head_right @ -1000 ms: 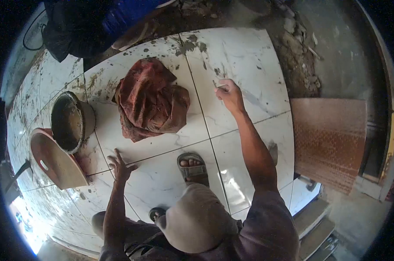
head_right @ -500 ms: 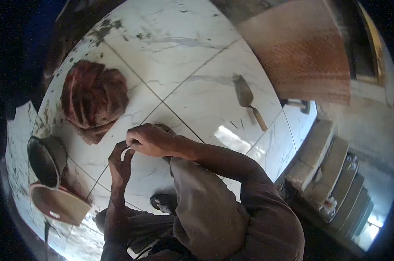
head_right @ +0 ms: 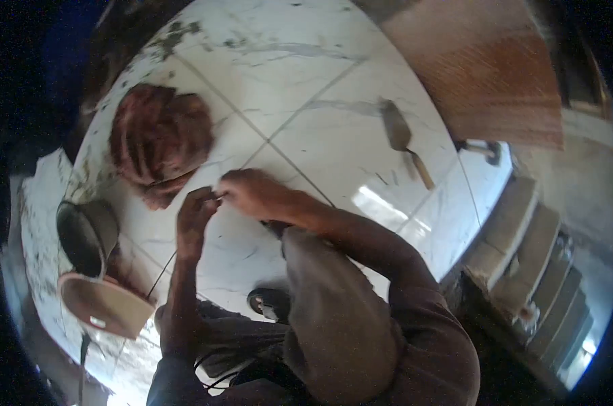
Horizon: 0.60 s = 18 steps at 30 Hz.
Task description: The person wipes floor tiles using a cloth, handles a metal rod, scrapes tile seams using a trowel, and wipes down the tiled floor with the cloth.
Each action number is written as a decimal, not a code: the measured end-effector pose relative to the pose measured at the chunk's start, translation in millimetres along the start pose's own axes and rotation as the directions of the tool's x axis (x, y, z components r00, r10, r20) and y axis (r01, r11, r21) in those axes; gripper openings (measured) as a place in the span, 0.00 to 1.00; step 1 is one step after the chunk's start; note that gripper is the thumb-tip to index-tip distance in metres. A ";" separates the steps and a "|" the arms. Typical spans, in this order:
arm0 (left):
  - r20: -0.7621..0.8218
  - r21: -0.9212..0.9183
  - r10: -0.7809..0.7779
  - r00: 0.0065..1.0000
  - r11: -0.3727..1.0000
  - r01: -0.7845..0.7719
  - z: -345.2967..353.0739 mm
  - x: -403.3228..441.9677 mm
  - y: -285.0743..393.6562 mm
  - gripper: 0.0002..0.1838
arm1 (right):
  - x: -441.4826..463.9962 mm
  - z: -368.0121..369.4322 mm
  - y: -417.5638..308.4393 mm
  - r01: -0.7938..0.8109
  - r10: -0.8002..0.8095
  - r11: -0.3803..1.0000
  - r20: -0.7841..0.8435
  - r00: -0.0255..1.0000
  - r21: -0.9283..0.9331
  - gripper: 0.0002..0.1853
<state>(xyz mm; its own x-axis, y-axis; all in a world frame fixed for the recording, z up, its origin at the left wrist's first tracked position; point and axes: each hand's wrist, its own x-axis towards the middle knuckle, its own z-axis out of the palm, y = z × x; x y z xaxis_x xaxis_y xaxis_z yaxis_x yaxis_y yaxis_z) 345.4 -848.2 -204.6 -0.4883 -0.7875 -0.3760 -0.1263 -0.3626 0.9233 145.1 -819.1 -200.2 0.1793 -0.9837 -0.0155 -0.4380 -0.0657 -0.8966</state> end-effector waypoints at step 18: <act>-0.007 0.345 -0.103 0.995 0.933 0.099 -40.9 -9.7 -26.7 0.26 | 21.4 -193.6 -74.2 -0.540 -0.811 0.134 -0.405 0.422 -0.831 0.10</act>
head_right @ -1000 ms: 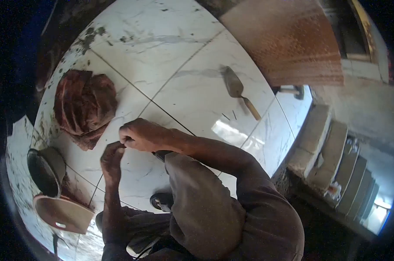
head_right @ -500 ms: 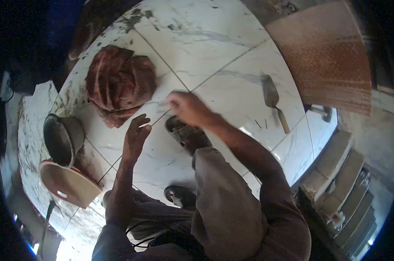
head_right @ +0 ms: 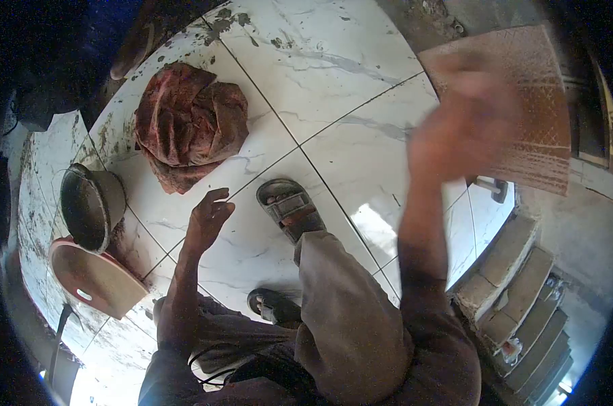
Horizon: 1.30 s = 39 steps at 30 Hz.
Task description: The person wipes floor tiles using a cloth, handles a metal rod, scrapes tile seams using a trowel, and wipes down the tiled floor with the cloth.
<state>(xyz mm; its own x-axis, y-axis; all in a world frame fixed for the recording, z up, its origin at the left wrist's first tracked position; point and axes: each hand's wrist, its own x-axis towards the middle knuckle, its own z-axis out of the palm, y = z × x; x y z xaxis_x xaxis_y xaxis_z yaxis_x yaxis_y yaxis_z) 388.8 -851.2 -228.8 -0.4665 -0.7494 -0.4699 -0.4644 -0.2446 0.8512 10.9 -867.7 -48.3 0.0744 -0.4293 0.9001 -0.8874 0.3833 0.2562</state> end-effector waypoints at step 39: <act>0.151 -0.083 -0.031 0.988 0.996 0.044 34.0 -11.6 37.4 0.12 | -151.8 -64.4 -125.3 -0.778 -0.698 0.109 0.605 0.383 0.618 0.04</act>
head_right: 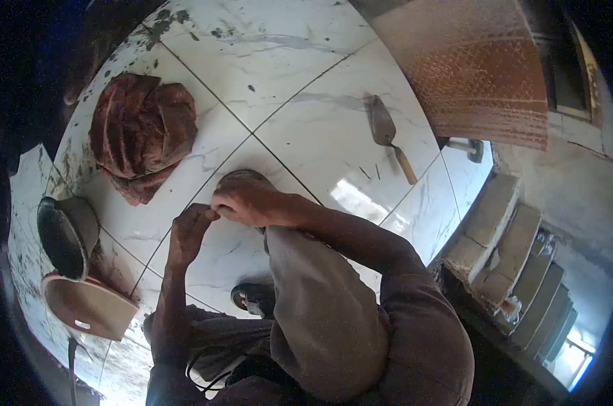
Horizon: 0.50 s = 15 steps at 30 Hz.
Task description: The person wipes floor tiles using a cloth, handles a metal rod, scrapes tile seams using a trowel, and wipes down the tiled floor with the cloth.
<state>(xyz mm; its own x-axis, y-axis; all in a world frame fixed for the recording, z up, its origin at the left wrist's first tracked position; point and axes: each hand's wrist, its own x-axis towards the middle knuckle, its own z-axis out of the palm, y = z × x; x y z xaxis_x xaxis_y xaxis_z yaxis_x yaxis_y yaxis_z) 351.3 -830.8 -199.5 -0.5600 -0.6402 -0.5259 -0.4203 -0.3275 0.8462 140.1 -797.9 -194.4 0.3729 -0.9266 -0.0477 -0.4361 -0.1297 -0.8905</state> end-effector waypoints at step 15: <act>-0.169 0.449 0.301 0.938 0.871 -0.199 0.6 2.1 -2.5 0.05 | 8.3 -16.6 2.2 -0.172 0.175 0.985 0.160 0.971 -0.034 0.10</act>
<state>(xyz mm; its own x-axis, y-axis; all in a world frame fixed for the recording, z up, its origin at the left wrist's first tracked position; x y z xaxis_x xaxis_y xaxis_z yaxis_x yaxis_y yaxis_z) 350.8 -830.9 -202.8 -0.5316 -0.8168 -0.2240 -0.5756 0.1544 0.8030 128.6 -811.7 -189.2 0.4171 -0.8664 -0.2747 -0.5213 0.0195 -0.8532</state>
